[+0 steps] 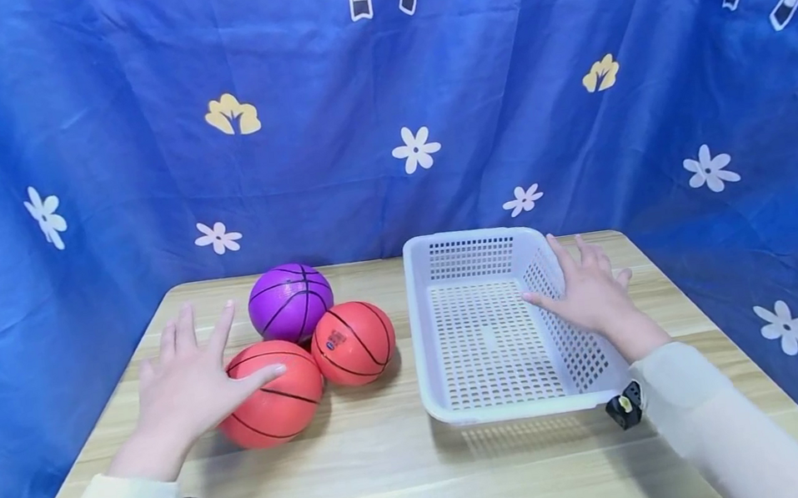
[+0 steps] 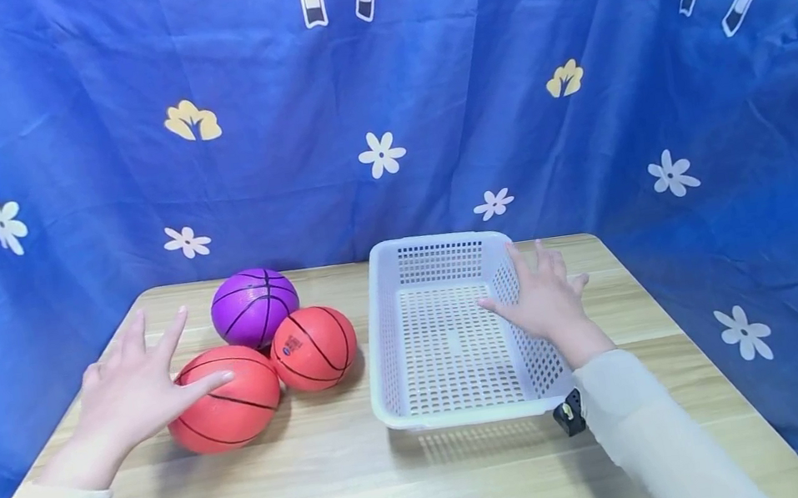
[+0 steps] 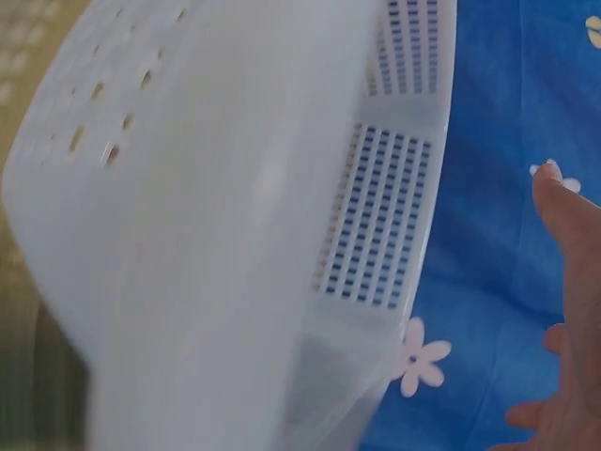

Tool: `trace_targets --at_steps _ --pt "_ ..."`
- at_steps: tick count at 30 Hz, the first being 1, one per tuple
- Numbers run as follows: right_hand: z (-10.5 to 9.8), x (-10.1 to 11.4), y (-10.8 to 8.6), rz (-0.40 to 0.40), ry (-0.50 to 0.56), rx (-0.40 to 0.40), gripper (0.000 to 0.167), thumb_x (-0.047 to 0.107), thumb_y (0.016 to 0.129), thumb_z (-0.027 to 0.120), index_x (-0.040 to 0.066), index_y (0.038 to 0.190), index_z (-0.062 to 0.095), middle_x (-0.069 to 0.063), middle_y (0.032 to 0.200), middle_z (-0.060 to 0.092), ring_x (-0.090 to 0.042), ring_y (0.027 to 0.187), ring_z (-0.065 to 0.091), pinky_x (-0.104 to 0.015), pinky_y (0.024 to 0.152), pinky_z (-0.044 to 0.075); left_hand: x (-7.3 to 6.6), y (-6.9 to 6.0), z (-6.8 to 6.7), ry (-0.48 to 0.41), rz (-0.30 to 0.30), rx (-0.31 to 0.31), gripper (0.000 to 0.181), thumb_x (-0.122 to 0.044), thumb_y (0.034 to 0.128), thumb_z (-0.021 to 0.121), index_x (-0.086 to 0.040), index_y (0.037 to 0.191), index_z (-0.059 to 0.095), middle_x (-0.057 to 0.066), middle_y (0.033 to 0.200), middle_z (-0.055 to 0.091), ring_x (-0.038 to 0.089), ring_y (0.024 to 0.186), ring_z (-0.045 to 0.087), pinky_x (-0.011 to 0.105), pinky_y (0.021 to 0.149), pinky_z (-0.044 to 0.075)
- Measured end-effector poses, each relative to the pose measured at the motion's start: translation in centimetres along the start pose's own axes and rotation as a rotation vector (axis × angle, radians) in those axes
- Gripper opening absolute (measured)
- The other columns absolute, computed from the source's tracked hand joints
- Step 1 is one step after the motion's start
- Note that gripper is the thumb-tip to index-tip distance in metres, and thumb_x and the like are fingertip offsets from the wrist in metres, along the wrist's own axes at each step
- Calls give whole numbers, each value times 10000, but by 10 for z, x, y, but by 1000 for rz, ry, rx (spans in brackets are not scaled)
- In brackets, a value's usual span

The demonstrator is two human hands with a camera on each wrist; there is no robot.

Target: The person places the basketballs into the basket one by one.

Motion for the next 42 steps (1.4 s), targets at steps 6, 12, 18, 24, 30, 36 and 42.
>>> trace_targets --at_steps 6,12,18,24,30,36,42 --pt "0 -19 1 46 7 18 1105 797 760 481 174 1542 11 -315 1517 45 -541 1354 21 -823 885 9 15 -5 1 -8 7 -10 1124 -804 700 555 -182 1539 141 359 1493 11 594 1308 80 786 908 75" --pt "2 -38 1 85 24 32 1140 798 749 498 130 1538 18 -321 1511 64 -567 1331 81 -805 907 96 26 -10 3 -17 30 -7 1128 -775 702 593 -184 1541 123 370 1482 60 615 1270 160 778 916 84" --pt "6 -54 1 97 108 62 1120 701 777 594 82 1532 44 -359 1479 124 -600 1280 182 -751 944 191 32 -14 10 -44 68 14 1140 -722 690 664 -163 1537 146 365 1477 108 649 1205 232 794 868 153" --pt "15 -70 1 105 182 120 1081 637 812 613 0 1510 87 -384 1454 174 -584 1282 208 -708 969 242 33 -18 18 -63 104 50 1157 -704 673 694 -153 1536 154 343 1474 168 648 1194 263 789 862 206" --pt "23 -79 -4 120 307 183 1000 594 856 592 -21 1499 135 -391 1409 273 -558 1235 334 -651 962 325 33 -20 26 -117 126 72 1176 -689 662 717 -149 1537 146 331 1463 224 605 1222 287 784 859 251" --pt "33 -85 -8 138 500 219 919 539 881 600 -31 1483 203 -355 1392 349 -487 1208 435 -539 912 449 34 -22 32 -243 150 84 1153 -596 679 772 -116 1533 162 310 1460 261 548 1261 292 758 866 296" --pt "42 -89 -10 126 775 258 778 378 935 603 -88 1445 246 -324 1230 520 -306 933 654 -393 733 556 34 -26 34 -328 162 75 1143 -528 676 811 -98 1527 180 300 1447 302 524 1250 330 733 882 316"
Point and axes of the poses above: each hand's wrist, its own y-axis towards the middle knuckle, its own z-axis out of the palm, x = y × z, the point moved 4 cm from there along y, towards the middle knuckle
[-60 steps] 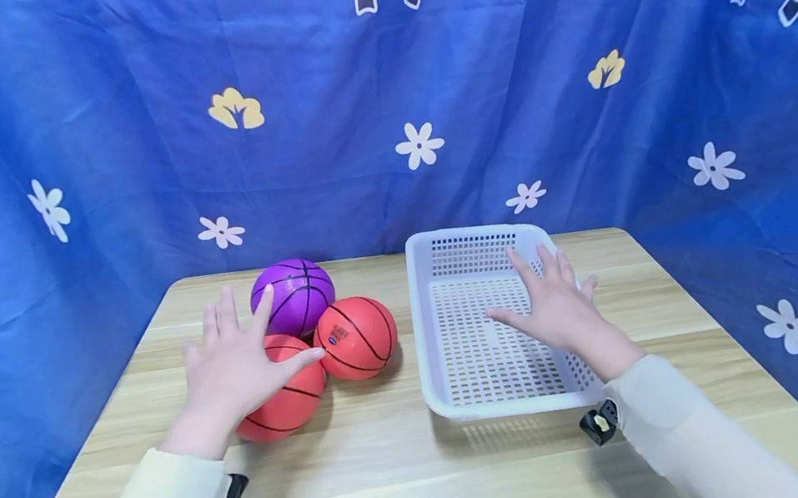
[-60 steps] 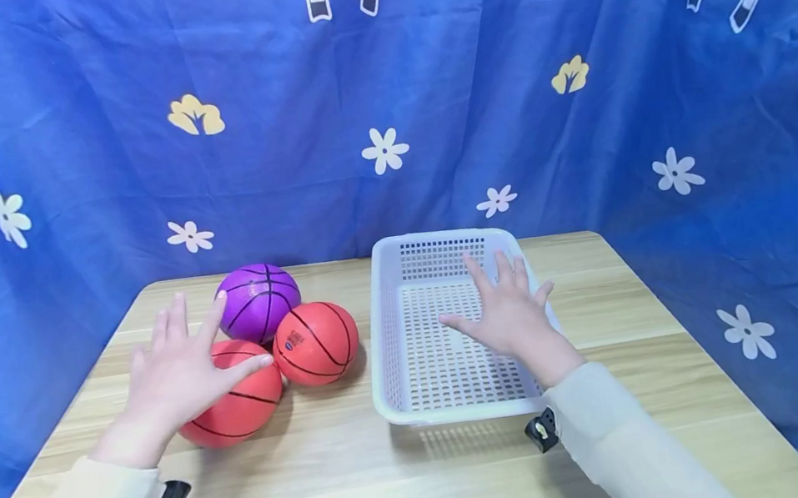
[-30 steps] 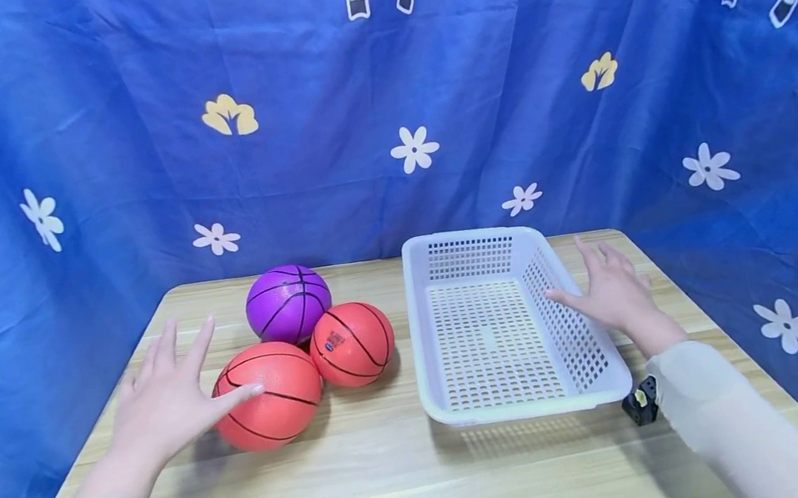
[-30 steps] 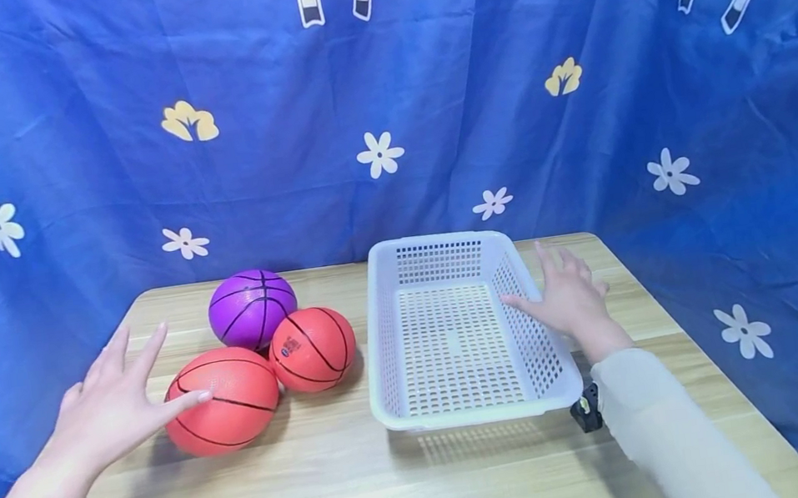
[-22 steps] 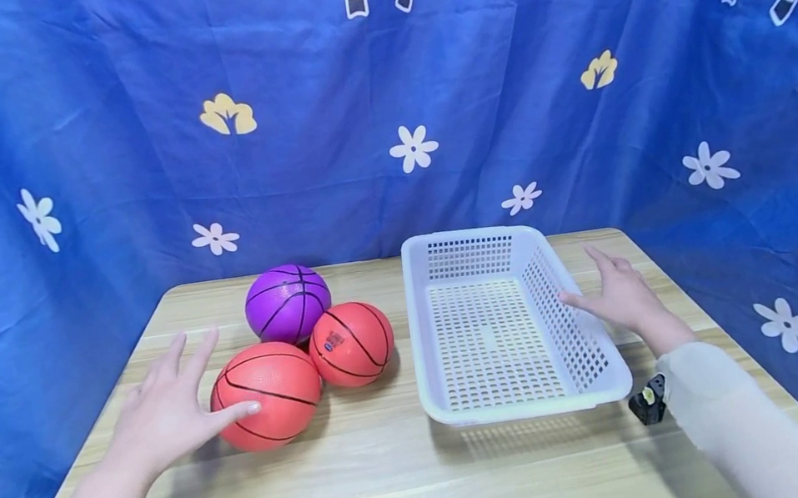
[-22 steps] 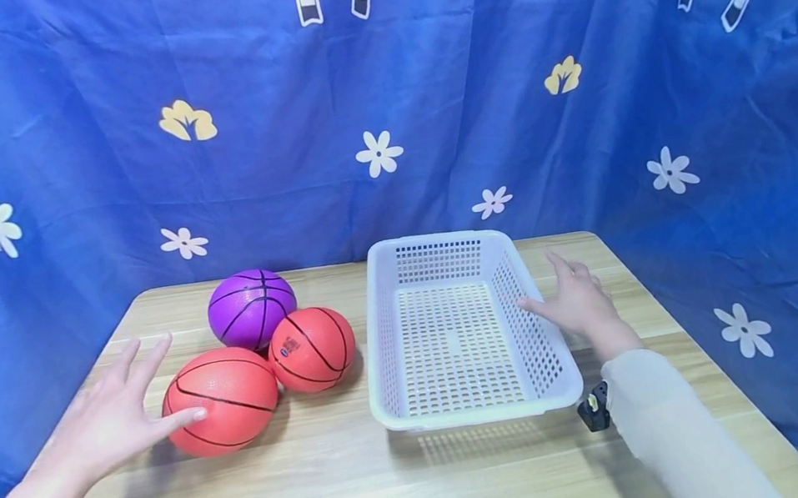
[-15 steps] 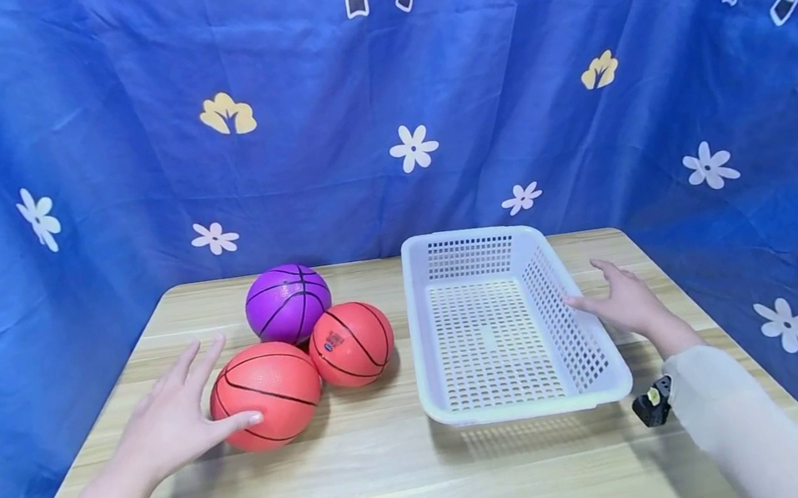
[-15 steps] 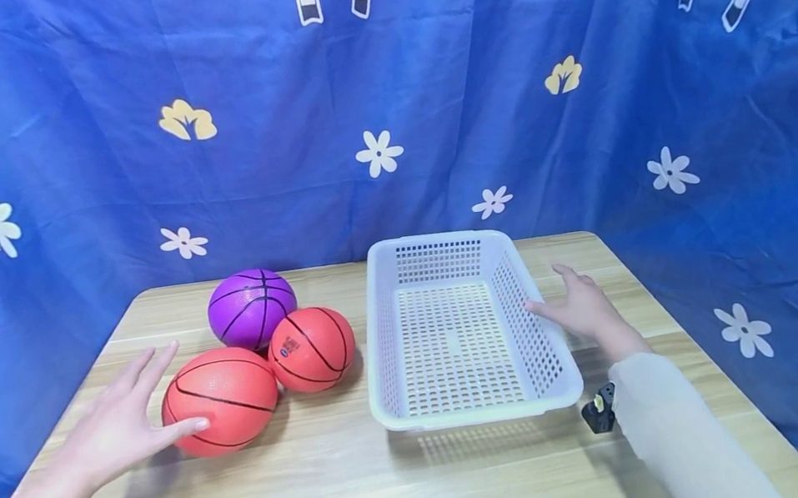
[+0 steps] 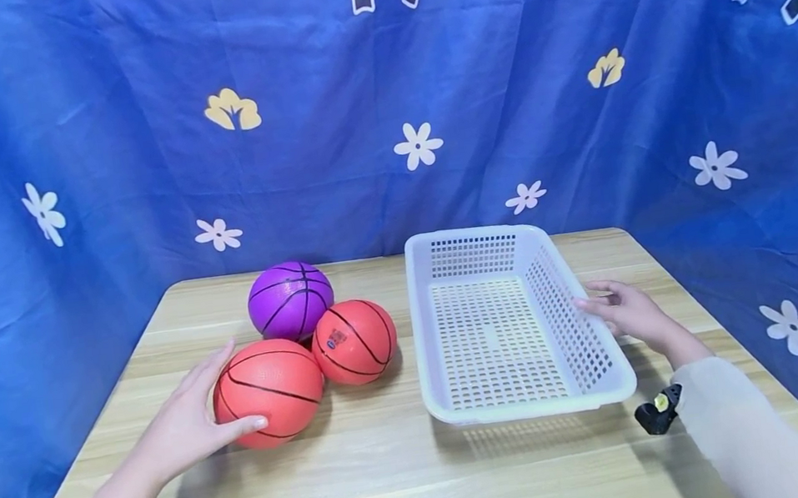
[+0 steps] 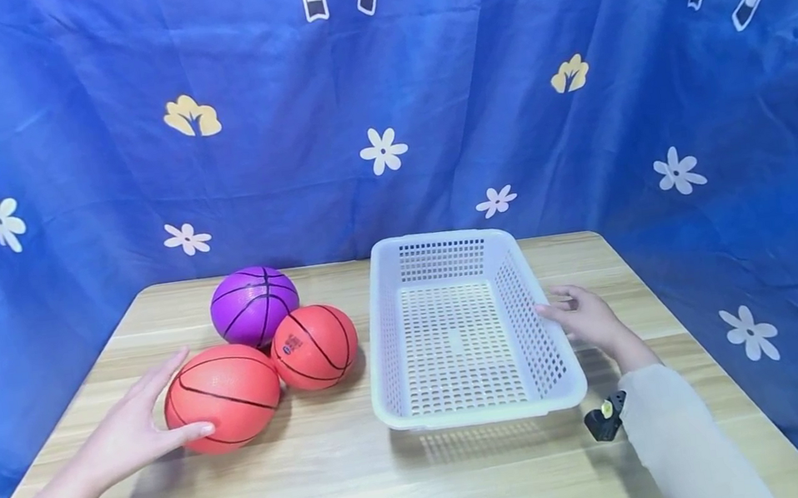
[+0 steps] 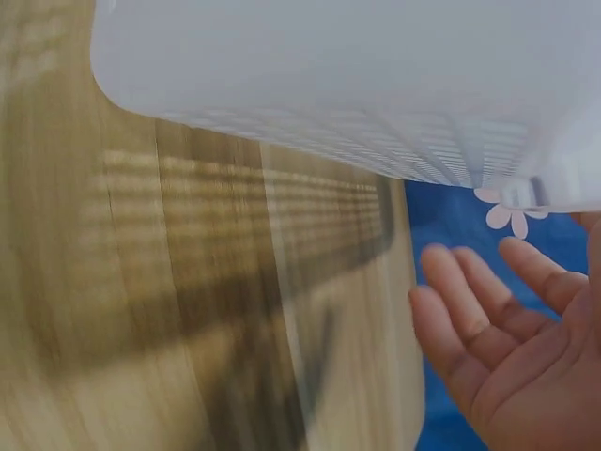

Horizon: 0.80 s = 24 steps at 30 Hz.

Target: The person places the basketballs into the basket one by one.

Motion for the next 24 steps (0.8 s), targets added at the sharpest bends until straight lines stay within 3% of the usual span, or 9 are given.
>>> trace_targets --at_steps 4,8,14,24 --pt "2 -5 -1 5 128 11 703 311 937 619 -71 1432 297 -245 1130 596 -237 856 678 -385 721 561 1 -1 3 -41 -6 -6 1131 -493 671 829 -76 1518 208 310 1423 328 516 1237 354 711 888 337" --pt "2 -8 -2 23 176 1 711 326 923 636 -48 1436 316 -250 1182 584 -218 894 670 -376 739 556 2 -3 6 -88 -10 -20 1106 -426 668 853 -64 1510 232 327 1375 369 504 1197 400 683 874 376" --pt "3 -7 -4 32 210 -25 699 303 918 649 -45 1434 331 -245 1238 549 -201 936 659 -359 777 546 3 -3 8 -160 -25 -26 1086 -351 676 866 -75 1512 231 318 1365 381 474 1142 461 596 826 469" --pt "5 -2 -4 65 216 -51 649 251 916 657 -43 1418 370 -234 1244 565 -181 935 656 -321 771 545 7 -4 8 -211 -55 -42 1048 -349 669 873 -96 1499 284 276 1354 421 444 1135 465 498 773 517"
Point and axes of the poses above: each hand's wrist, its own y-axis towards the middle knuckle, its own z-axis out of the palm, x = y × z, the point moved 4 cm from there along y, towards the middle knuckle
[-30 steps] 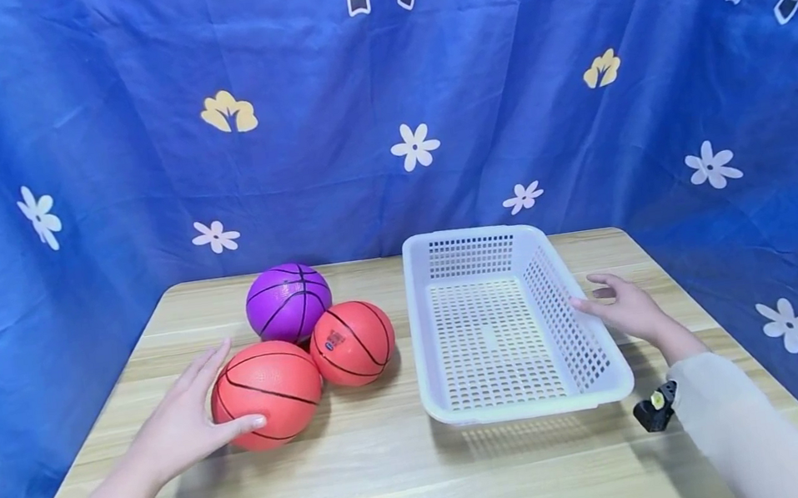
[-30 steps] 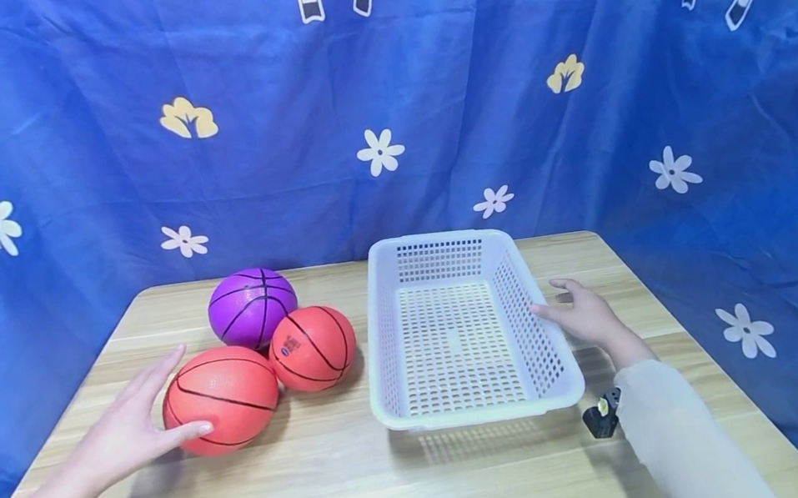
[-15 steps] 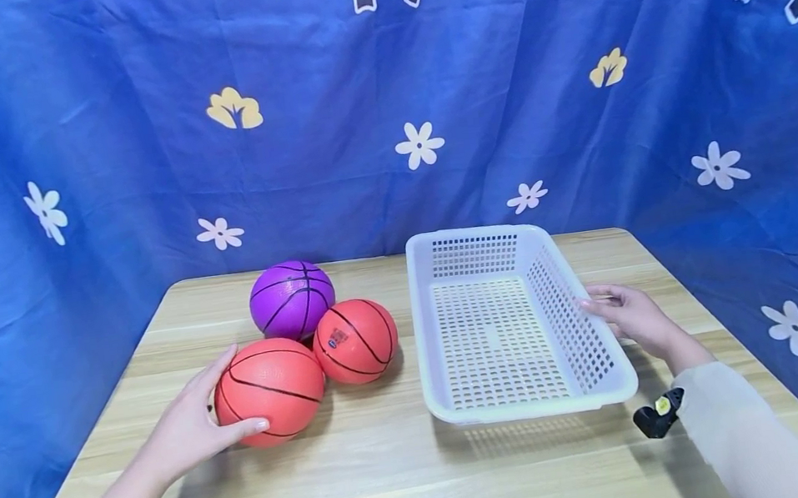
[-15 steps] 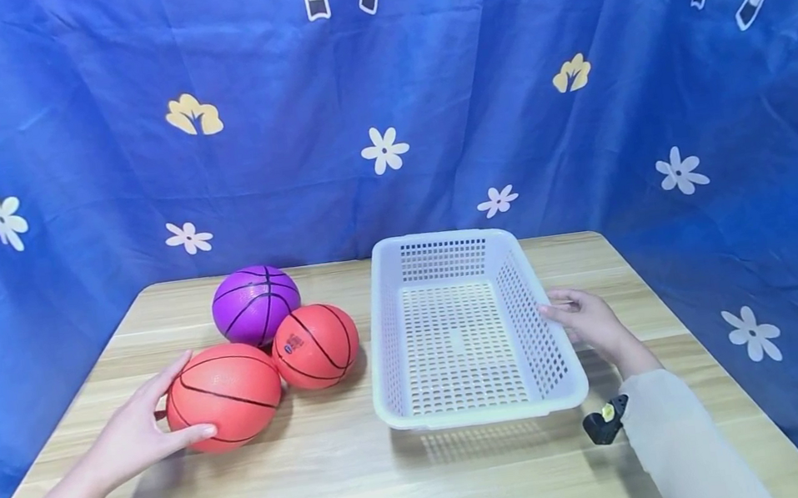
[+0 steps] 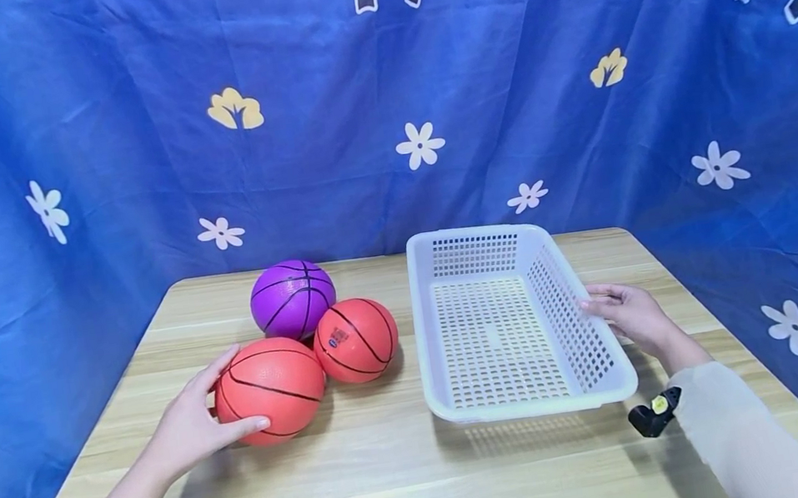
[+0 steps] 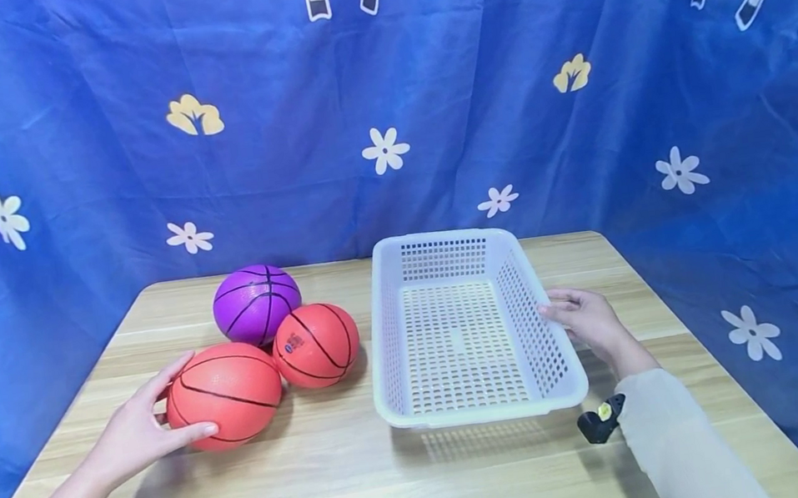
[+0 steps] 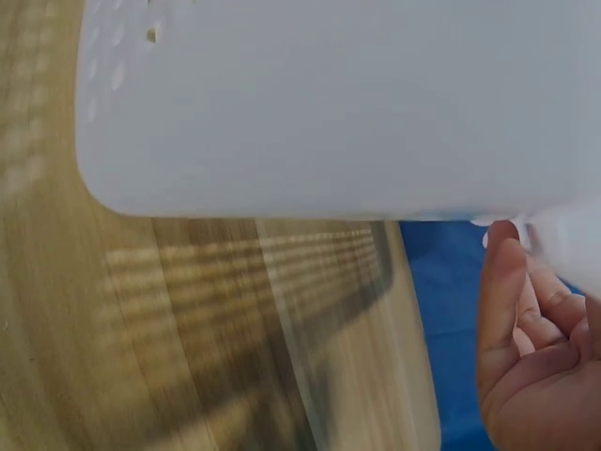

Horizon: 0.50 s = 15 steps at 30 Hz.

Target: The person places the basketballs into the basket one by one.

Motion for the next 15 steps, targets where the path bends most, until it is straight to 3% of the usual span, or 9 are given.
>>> trace_targets --at_steps 10,15 --pt "1 4 -1 8 49 0 626 169 918 652 -93 1404 357 -176 1175 616 -157 912 659 -293 750 546 7 1 -5 -5 -25 -46 984 -375 650 881 -149 1462 375 253 1272 512 411 1019 561 463 733 503" --pt "0 5 -1 6 41 -3 618 161 921 646 -98 1402 356 -143 1152 629 -138 900 657 -288 750 545 8 0 -15 -28 -32 -77 946 -318 678 873 -137 1460 373 254 1273 511 424 962 602 335 690 519"
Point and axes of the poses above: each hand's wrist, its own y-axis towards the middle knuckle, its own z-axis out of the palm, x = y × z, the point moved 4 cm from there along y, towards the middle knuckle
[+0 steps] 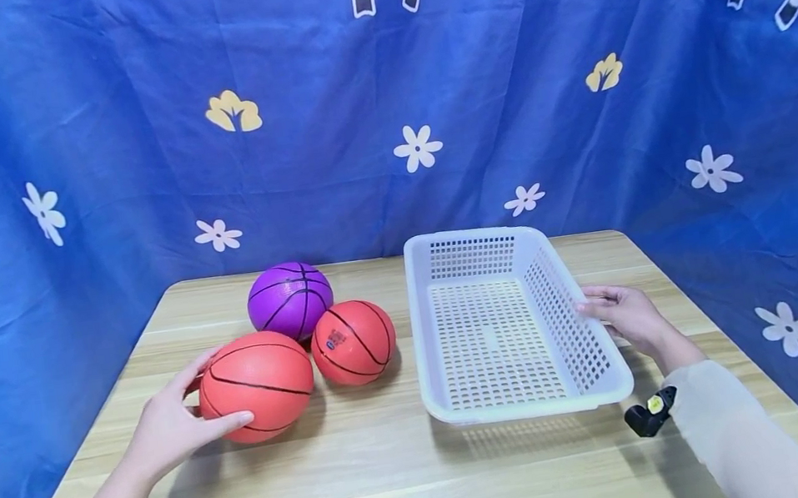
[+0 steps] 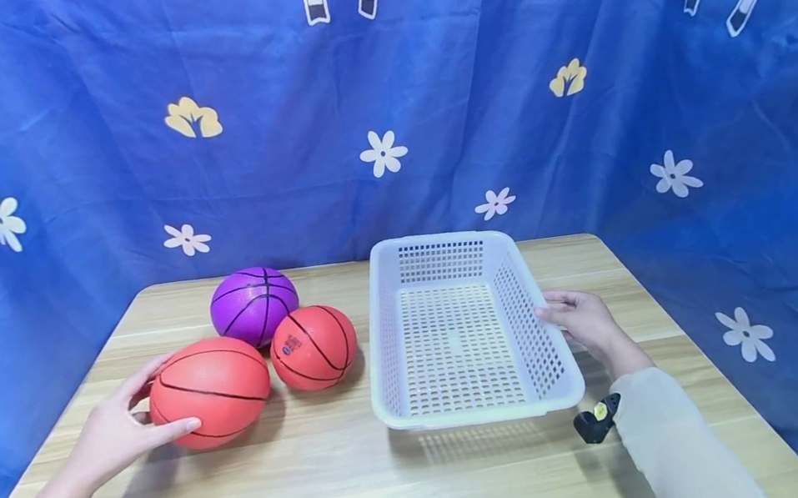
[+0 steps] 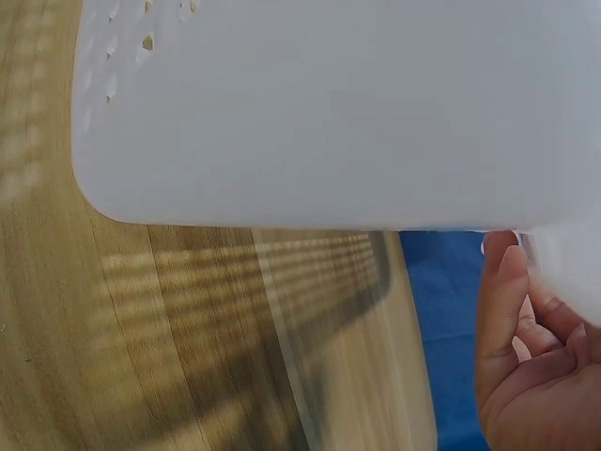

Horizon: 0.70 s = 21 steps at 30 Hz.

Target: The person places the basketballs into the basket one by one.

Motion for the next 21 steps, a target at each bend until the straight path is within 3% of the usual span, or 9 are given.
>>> trace_targets --at_steps 2,6,9,12,14,21 --pt "0 0 0 -1 -3 -1 612 155 923 642 -100 1401 357 -154 1160 625 -148 908 657 -287 750 545 -2 1 -6 -8 5 -13 932 -298 690 868 -146 1463 371 238 1288 507 378 1011 580 262 678 517" --pt "1 0 0 -2 -8 -3 606 154 921 643 -95 1399 367 -166 1175 617 -164 924 655 -286 753 544 -8 5 -18 -35 30 -47 915 -234 710 858 -157 1473 359 195 1291 499 82 980 557 167 670 498" --pt "0 0 0 -1 -7 -4 614 166 916 654 -88 1399 374 -167 1180 616 -158 922 653 -288 758 542 -17 12 -26 -60 63 -81 904 -183 715 853 -173 1474 363 88 1236 509 -84 897 511 131 667 490" --pt "0 -1 1 -1 -6 -1 625 179 910 664 -83 1400 377 -177 1188 614 -147 908 655 -292 757 543 -27 20 -35 -66 87 -117 885 -164 715 852 -205 1466 386 -23 1174 507 -100 903 504 102 669 476" --pt "0 -1 1 -2 -10 1 632 188 909 667 -80 1402 376 -180 1193 614 -143 903 657 -292 754 544 -34 27 -38 -63 88 -130 874 -173 711 856 -242 1455 403 -32 1184 513 -89 934 489 91 669 467" --pt "0 -1 2 -8 -1 2 646 192 906 671 -83 1405 368 -155 1178 627 -132 887 660 -294 750 545 -58 56 -39 -74 84 -125 894 -212 732 844 -202 1481 355 180 1335 480 1 1013 485 82 669 458"
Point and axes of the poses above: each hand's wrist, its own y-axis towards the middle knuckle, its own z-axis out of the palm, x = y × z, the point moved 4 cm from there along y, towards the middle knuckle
